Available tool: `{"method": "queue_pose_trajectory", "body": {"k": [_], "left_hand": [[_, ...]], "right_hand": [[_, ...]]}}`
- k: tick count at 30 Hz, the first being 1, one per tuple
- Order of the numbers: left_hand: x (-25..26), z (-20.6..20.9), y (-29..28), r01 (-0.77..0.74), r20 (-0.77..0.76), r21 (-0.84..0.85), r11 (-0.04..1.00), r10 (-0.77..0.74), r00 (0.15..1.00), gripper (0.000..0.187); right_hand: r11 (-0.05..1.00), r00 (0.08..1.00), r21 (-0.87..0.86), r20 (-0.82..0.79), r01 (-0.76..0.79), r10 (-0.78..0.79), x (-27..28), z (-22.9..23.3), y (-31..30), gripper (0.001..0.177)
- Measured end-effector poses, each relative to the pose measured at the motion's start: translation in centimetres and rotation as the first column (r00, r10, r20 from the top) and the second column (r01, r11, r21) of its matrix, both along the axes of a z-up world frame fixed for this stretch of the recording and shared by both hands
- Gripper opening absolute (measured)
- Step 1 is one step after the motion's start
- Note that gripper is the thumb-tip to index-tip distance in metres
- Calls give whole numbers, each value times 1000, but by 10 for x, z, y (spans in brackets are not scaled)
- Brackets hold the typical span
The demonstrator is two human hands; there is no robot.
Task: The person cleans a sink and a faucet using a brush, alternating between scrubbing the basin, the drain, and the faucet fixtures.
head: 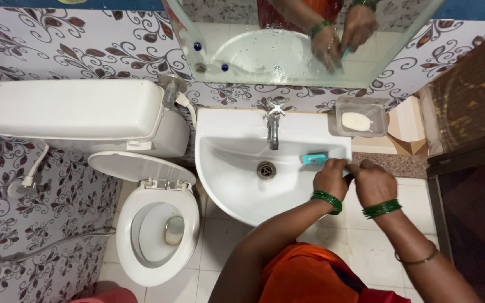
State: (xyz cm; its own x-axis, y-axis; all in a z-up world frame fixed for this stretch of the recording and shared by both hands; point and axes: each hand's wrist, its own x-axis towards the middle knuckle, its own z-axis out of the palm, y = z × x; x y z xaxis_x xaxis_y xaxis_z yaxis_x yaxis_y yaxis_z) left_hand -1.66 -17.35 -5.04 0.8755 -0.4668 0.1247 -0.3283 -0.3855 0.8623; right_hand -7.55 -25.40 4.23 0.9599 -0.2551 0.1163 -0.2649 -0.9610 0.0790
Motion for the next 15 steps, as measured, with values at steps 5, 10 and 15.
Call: {"method": "queue_pose_trajectory", "body": {"k": [5,10,15], "left_hand": [[17,-28,12,-45,-25,68,997,47,999,44],[9,-13,2,-72,-19,-34,997,71,997,39],[-16,35,-17,-31,-15,-240,970,28,999,41]], "right_hand": [[997,998,64,-45,-30,33,21,-25,7,27],[998,997,68,-67,-20,25,17,12,7,28],[996,999,-80,-10,34,-35,-7,67,-5,29]]}}
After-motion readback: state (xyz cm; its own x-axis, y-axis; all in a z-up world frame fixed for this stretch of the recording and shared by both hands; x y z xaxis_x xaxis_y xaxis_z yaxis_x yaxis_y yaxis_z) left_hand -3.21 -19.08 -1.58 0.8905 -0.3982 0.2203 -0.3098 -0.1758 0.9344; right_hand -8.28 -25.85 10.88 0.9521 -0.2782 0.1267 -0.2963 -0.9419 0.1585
